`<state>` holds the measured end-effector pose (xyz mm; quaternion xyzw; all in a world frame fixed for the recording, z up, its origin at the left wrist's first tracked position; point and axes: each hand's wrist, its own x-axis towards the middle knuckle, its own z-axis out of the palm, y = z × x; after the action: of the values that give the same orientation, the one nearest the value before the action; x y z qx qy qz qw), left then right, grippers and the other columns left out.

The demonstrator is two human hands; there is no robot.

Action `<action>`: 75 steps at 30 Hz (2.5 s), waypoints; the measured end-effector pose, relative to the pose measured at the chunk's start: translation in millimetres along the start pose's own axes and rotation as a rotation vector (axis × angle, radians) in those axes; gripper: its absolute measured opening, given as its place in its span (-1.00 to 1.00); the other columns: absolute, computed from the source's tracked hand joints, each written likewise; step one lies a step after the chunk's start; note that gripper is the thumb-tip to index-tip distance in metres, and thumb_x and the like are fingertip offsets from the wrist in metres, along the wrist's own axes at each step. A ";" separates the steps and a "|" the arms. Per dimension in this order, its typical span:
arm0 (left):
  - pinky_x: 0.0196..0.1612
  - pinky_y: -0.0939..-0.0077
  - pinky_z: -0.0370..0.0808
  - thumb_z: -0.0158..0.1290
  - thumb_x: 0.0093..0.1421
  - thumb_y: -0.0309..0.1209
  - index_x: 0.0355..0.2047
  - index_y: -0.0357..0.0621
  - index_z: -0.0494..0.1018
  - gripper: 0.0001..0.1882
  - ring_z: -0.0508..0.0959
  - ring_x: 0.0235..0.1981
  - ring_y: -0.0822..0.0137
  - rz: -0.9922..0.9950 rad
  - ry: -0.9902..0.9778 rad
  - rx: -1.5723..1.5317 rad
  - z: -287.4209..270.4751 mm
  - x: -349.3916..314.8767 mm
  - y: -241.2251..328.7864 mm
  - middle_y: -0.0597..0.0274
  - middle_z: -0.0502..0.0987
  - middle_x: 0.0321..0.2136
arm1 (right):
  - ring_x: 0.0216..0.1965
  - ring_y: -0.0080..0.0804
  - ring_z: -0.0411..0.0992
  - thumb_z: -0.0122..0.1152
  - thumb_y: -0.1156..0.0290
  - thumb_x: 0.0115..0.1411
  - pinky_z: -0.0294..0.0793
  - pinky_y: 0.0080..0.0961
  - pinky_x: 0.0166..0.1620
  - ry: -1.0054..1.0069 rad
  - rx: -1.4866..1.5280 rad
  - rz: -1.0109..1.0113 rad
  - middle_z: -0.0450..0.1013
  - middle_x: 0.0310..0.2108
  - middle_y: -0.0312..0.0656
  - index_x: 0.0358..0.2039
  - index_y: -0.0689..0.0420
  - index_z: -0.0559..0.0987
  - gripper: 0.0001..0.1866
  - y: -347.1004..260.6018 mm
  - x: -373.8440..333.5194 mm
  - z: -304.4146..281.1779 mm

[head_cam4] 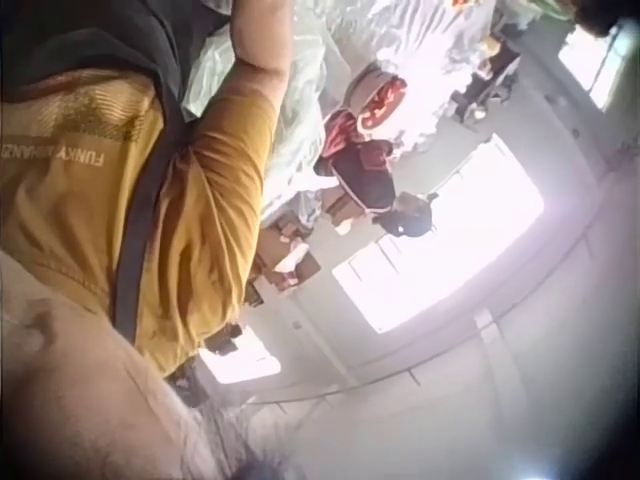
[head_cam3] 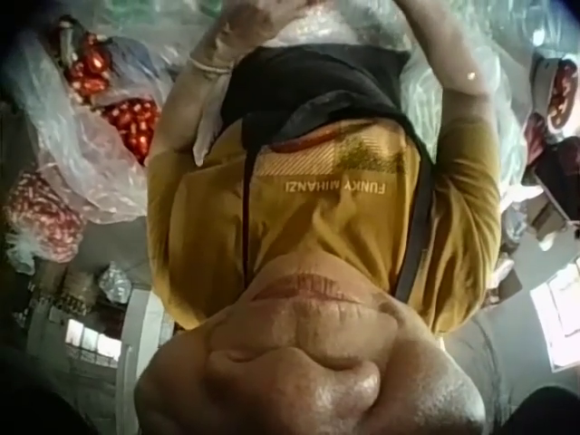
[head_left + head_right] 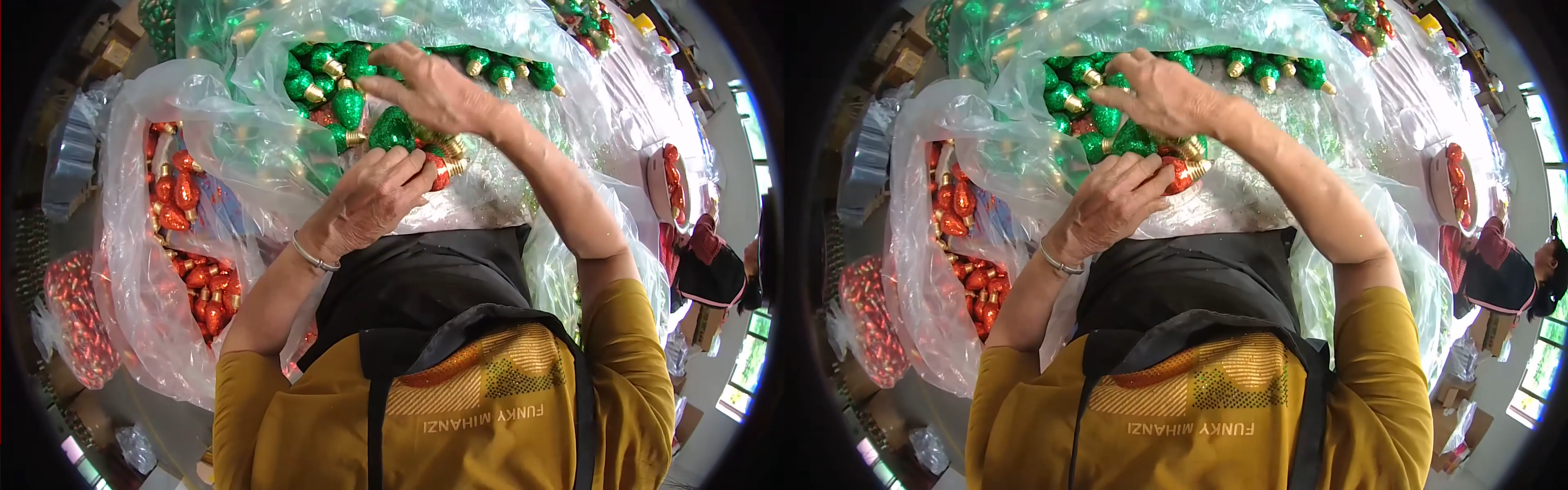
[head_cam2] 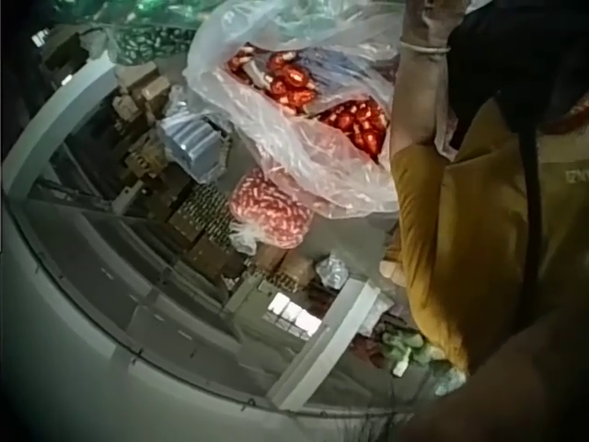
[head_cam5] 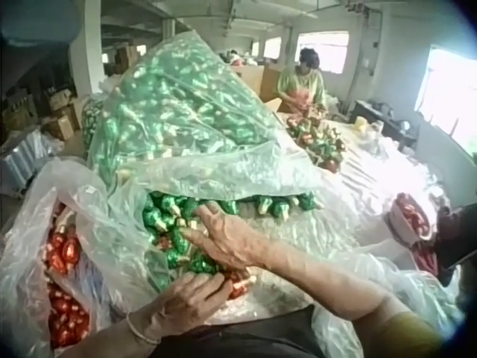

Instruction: Packaging green and red Christmas ornaments into plastic bags.

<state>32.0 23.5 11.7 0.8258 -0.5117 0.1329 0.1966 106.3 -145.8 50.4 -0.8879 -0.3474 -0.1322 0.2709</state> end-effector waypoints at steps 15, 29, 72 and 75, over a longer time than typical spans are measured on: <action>-0.19 0.36 0.37 0.18 0.01 -0.35 -0.09 -0.19 0.45 -0.58 0.46 -0.22 0.21 -0.043 0.075 -0.129 6.8 -2.6 -2.9 0.17 0.47 -0.17 | -0.35 -0.21 0.38 0.19 0.28 0.15 0.40 -0.39 -0.32 0.671 0.154 0.005 0.36 -0.37 -0.08 -0.35 0.23 0.49 -0.75 7.2 -34.2 4.8; -0.16 0.35 0.34 0.16 0.03 -0.35 -0.14 -0.20 0.49 -0.64 0.48 -0.18 0.20 -0.020 0.074 -0.134 8.2 3.5 -19.0 0.10 0.49 -0.13 | -0.28 -0.03 0.44 0.23 0.34 0.06 0.44 -0.29 -0.26 0.137 0.087 0.096 0.41 -0.33 -0.07 -0.13 0.19 0.40 -0.62 14.8 -58.6 -9.4; 0.05 0.19 0.30 0.06 0.10 -0.57 -0.30 -0.34 0.47 -0.85 0.38 -0.01 0.01 -0.441 0.360 0.078 -22.9 -22.0 -49.6 -0.02 0.45 -0.14 | -0.22 -0.10 0.38 0.24 0.49 0.04 0.42 -0.21 -0.16 0.451 -0.710 0.691 0.35 -0.22 -0.07 -0.32 0.19 0.47 -0.81 172.5 -227.9 -266.4; 0.04 0.18 0.30 0.05 0.11 -0.58 -0.31 -0.35 0.47 -0.87 0.39 -0.03 0.01 -0.456 0.319 0.095 -13.2 -24.6 -58.8 -0.02 0.46 -0.16 | -0.07 -0.08 0.38 0.24 0.43 -0.02 0.44 -0.25 -0.08 0.349 -0.696 0.673 0.39 -0.16 -0.07 -0.24 0.12 0.51 -0.72 252.8 -220.0 -228.6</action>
<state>73.6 72.6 1.9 0.8966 -0.2683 0.2370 0.2606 110.5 -551.4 46.0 -0.9529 0.0726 -0.2917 0.0409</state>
